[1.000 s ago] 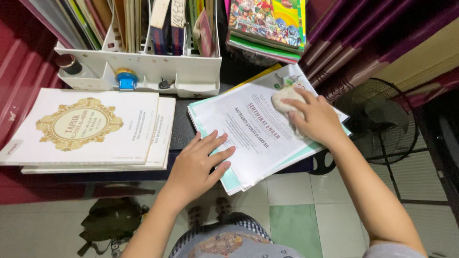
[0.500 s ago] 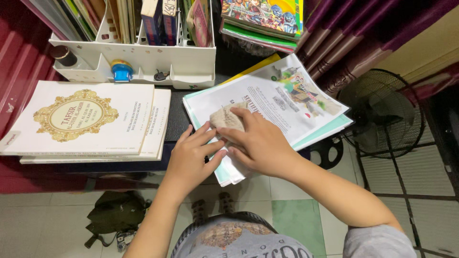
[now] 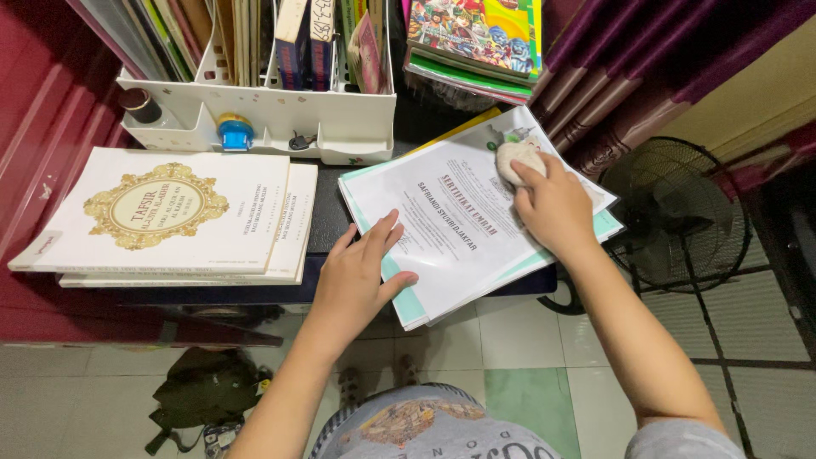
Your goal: The person cleans several folders and documents by wiping them with a cloth, then places them into a vertical file organizer one at a time.
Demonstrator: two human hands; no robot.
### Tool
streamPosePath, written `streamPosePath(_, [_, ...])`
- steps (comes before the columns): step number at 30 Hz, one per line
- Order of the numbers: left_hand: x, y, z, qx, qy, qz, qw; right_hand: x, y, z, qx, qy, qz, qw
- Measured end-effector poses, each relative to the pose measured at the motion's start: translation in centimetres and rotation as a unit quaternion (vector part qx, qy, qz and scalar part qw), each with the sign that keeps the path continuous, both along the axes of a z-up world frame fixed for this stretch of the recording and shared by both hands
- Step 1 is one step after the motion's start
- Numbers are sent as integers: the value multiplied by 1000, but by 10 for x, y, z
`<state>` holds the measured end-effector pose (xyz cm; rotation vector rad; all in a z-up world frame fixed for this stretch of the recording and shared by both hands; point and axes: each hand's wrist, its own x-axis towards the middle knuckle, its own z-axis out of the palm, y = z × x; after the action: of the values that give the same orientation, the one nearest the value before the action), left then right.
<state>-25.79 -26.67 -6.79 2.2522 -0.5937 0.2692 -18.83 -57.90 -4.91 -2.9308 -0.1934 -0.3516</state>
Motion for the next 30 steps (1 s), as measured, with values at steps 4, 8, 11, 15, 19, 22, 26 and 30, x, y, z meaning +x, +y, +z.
streamPosePath(4, [1,-1,-2,-4,-6,1,1000,-42,63,14,71,46,144,986])
streamPosePath(8, [2,-1,-5,22,56,19,998,-72,114,33,111,24,240,964])
streamPosePath(11, [0,-2,-7,88,-7,43,995,-87,111,46,101,26,284,953])
streamPosePath(15, [-1,-1,-9,137,-31,73,987,-109,84,63,49,66,287,954])
streamPosePath(19, [5,4,-12,159,-29,35,986,-107,89,57,25,40,266,963])
streamPosePath(22, [7,11,-15,170,-12,12,985,-84,107,40,25,14,256,966])
streamPosePath(26, [5,16,-1,172,13,3,985,-48,128,32,48,22,226,973])
streamPosePath(30, [7,15,9,193,58,4,980,-62,121,38,52,11,267,962])
